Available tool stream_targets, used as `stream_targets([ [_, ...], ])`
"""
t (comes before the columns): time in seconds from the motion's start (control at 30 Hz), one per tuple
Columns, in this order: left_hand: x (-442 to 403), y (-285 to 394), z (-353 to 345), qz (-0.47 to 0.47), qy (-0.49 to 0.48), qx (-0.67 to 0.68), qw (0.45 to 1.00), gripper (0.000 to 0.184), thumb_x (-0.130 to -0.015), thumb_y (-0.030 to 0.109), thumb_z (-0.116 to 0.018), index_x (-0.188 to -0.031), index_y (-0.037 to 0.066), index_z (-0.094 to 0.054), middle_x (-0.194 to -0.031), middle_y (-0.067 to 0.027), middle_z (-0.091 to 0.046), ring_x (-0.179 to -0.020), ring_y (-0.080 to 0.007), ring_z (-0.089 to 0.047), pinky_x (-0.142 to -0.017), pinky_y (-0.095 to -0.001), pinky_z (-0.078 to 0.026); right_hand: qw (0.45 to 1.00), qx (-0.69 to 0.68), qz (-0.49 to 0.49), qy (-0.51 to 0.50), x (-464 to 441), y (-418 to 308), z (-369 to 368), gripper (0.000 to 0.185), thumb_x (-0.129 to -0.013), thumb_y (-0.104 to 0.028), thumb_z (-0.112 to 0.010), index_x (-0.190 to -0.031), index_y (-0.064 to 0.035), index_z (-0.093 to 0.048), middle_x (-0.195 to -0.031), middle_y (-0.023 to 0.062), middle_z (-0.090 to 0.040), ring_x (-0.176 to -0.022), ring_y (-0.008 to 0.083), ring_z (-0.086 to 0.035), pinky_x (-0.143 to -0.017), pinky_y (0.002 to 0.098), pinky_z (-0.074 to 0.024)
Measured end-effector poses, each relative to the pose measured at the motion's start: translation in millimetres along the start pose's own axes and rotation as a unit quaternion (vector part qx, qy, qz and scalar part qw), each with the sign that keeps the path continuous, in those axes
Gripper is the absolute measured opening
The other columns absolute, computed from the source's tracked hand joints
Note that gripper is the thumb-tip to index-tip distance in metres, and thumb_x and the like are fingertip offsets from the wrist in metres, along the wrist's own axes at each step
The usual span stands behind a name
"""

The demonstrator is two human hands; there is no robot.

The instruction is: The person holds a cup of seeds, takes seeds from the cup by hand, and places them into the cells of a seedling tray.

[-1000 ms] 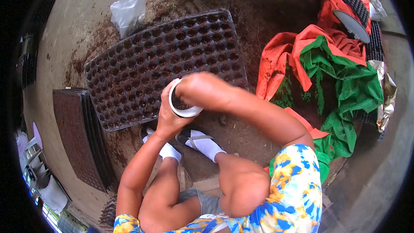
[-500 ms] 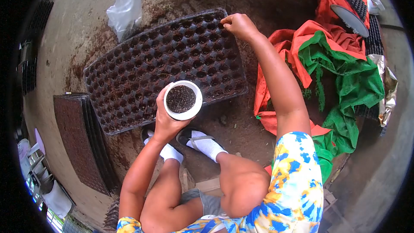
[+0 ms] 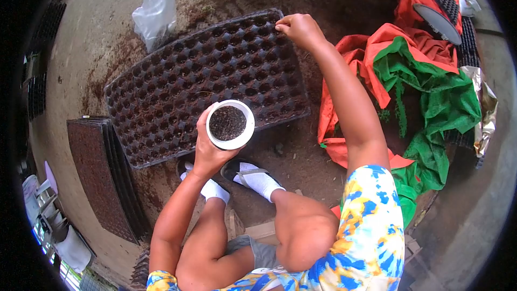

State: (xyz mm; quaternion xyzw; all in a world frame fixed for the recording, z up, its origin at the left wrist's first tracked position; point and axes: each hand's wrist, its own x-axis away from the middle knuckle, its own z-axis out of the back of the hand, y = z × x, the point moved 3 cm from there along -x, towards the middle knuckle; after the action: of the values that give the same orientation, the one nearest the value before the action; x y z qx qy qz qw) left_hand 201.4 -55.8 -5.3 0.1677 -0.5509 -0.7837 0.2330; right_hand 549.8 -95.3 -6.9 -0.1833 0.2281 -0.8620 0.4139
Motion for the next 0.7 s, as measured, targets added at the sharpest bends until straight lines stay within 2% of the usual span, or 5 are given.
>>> stream_targets([
  [0.1,-3,0,-1,-0.014,-0.001,-0.019,1.000,0.102,-0.062,0.017,-0.088,-0.140,0.006,-0.025,-0.136,-0.0176,-0.045,-0.124,-0.0303,-0.049,-0.106,-0.0391,-0.038,0.989,-0.120,0.070,-0.047,50,-60,10,0.018,-0.083,-0.023,-0.067,-0.089,-0.0072,-0.074,-0.088,0.0145,-0.070,-0.082,0.0268,-0.069,-0.074,0.0352,-0.0536],
  [0.23,-6,4,-12,-0.058,-0.007,-0.035,0.998,0.102,-0.060,0.017,-0.089,-0.140,0.006,-0.026,-0.138,-0.0193,-0.042,-0.128,-0.0346,-0.044,-0.108,-0.0408,-0.036,0.909,0.142,0.235,-0.313,138,-139,-33,0.009,-0.070,-0.011,-0.065,-0.074,-0.0073,-0.072,-0.079,0.0158,-0.069,-0.077,0.0301,-0.069,-0.067,0.0418,-0.0557],
  [0.4,-4,12,-14,-0.064,-0.001,0.006,0.998,0.096,-0.057,0.013,-0.086,-0.137,0.002,-0.034,-0.138,-0.0185,-0.041,-0.131,-0.0385,-0.038,-0.109,-0.0447,-0.033,0.913,0.105,0.362,-0.153,160,-151,-76,0.014,-0.066,-0.007,-0.065,-0.078,0.0003,-0.068,-0.080,0.0190,-0.068,-0.074,0.0325,-0.068,-0.063,0.0406,-0.0549],
  [0.6,-3,5,-11,-0.015,0.001,0.039,0.999,0.097,-0.059,0.014,-0.087,-0.138,0.004,-0.030,-0.139,-0.0194,-0.040,-0.130,-0.0377,-0.040,-0.109,-0.0440,-0.034,0.921,-0.032,0.310,-0.233,142,-148,-55,0.012,-0.071,-0.009,-0.066,-0.081,-0.0038,-0.068,-0.084,0.0155,-0.068,-0.077,0.0315,-0.068,-0.065,0.0420,-0.0537],
  [0.7,-3,2,-5,-0.010,0.009,-0.002,1.000,0.100,-0.063,0.017,-0.088,-0.140,0.005,-0.026,-0.134,-0.0170,-0.047,-0.122,-0.0289,-0.052,-0.104,-0.0385,-0.040,0.955,-0.128,0.218,-0.158,109,-126,-17,0.012,-0.079,-0.010,-0.069,-0.091,-0.0052,-0.070,-0.084,0.0124,-0.068,-0.077,0.0266,-0.068,-0.069,0.0355,-0.0529],
])
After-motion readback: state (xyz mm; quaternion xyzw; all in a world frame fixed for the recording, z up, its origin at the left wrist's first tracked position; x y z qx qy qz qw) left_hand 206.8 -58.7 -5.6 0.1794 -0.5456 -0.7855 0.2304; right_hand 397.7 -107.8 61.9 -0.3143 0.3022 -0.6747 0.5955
